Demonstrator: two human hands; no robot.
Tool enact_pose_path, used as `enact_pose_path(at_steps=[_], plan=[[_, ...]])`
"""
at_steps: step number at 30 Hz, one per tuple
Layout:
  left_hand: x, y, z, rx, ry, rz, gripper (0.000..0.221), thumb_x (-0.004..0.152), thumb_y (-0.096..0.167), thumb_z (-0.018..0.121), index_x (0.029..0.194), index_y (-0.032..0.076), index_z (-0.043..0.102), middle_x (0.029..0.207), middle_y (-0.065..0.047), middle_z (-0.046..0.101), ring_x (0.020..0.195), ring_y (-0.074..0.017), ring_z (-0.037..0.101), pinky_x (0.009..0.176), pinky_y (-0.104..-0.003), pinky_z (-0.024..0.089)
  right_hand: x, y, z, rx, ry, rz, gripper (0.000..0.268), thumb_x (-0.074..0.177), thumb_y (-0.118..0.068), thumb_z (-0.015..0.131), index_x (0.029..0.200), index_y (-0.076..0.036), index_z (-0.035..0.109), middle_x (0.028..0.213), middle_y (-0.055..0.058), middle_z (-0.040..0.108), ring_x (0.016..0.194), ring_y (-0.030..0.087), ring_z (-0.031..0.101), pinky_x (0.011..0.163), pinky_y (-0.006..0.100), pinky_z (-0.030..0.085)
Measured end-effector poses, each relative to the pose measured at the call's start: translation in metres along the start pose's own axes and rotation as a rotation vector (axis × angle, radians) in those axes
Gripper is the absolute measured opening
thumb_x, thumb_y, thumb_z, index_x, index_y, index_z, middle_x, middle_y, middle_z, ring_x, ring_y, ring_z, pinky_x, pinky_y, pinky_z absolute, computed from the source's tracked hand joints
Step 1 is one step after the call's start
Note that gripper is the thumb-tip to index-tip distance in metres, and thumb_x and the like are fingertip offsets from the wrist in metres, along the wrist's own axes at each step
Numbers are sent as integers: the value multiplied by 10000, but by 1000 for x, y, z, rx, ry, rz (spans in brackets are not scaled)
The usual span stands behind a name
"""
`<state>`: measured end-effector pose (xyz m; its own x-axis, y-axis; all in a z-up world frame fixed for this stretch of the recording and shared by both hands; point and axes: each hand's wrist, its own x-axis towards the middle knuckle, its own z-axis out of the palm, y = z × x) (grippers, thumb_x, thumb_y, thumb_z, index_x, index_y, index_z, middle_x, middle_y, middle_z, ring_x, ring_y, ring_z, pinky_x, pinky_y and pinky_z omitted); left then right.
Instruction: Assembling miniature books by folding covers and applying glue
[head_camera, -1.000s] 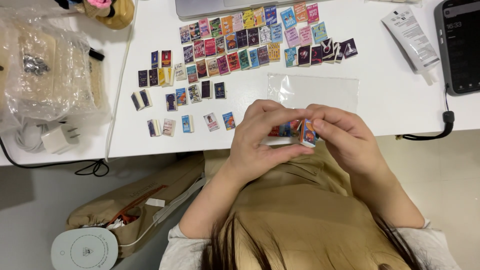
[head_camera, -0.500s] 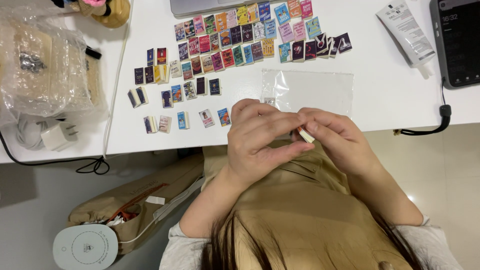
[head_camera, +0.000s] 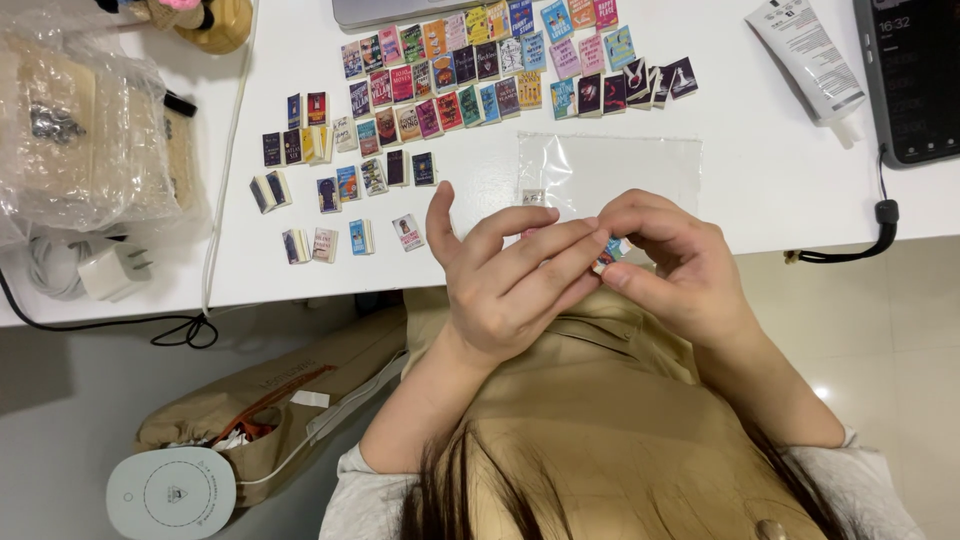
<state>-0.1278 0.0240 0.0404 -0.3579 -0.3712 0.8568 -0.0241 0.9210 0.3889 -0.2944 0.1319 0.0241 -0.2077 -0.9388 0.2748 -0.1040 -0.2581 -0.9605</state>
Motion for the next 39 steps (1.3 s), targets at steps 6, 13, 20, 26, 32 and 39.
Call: enact_pose_path(at_steps=[6, 13, 20, 26, 32, 39], plan=[[-2, 2, -13, 119, -150, 2, 220, 1053, 298, 641, 1145, 185, 806, 1105, 79, 808, 952, -177, 719, 1237, -576, -6, -2, -15, 4, -82, 7, 128, 275, 889, -192, 732, 1077, -2, 669, 1018, 125, 633, 960, 221, 609, 885, 306, 508], [-4, 2, -14, 120, -155, -17, 202, 1038, 298, 676, 1147, 188, 806, 1100, 75, 811, 945, -176, 716, 1232, -583, 3, -1, -21, 9, -108, 28, 156, 286, 889, -239, 714, 1037, 2, 672, 983, 107, 608, 925, 206, 587, 853, 288, 484], [-3, 2, -16, 135, -170, -27, 203, 1044, 306, 663, 1147, 202, 804, 1092, 94, 810, 945, -161, 712, 1233, -568, -12, 1, -21, 10, -113, 27, 138, 261, 893, -216, 710, 1026, 7, 676, 974, 111, 617, 917, 208, 587, 861, 293, 487], [-4, 2, -16, 131, -175, -30, 211, 1044, 320, 664, 1148, 202, 805, 1105, 86, 812, 950, -164, 717, 1232, -569, -14, 0, -17, 7, -115, 19, 120, 274, 894, -220, 712, 1040, 10, 677, 973, 115, 615, 914, 213, 584, 857, 298, 486], [-3, 2, -14, 123, -181, -50, 215, 1034, 320, 672, 1149, 195, 804, 1118, 76, 808, 963, -174, 709, 1228, -580, -1, 1, -16, 5, -135, 23, 122, 270, 884, -206, 712, 1044, 9, 681, 968, 117, 616, 910, 213, 589, 850, 299, 482], [-6, -3, -14, -64, -134, -304, 270, 904, 188, 857, 1132, 112, 734, 1062, -24, 781, 942, -192, 738, 1278, -529, 192, -2, -16, 2, -177, 58, 114, 381, 933, -82, 695, 1292, 41, 658, 1152, 168, 633, 1082, 235, 595, 967, 300, 479]])
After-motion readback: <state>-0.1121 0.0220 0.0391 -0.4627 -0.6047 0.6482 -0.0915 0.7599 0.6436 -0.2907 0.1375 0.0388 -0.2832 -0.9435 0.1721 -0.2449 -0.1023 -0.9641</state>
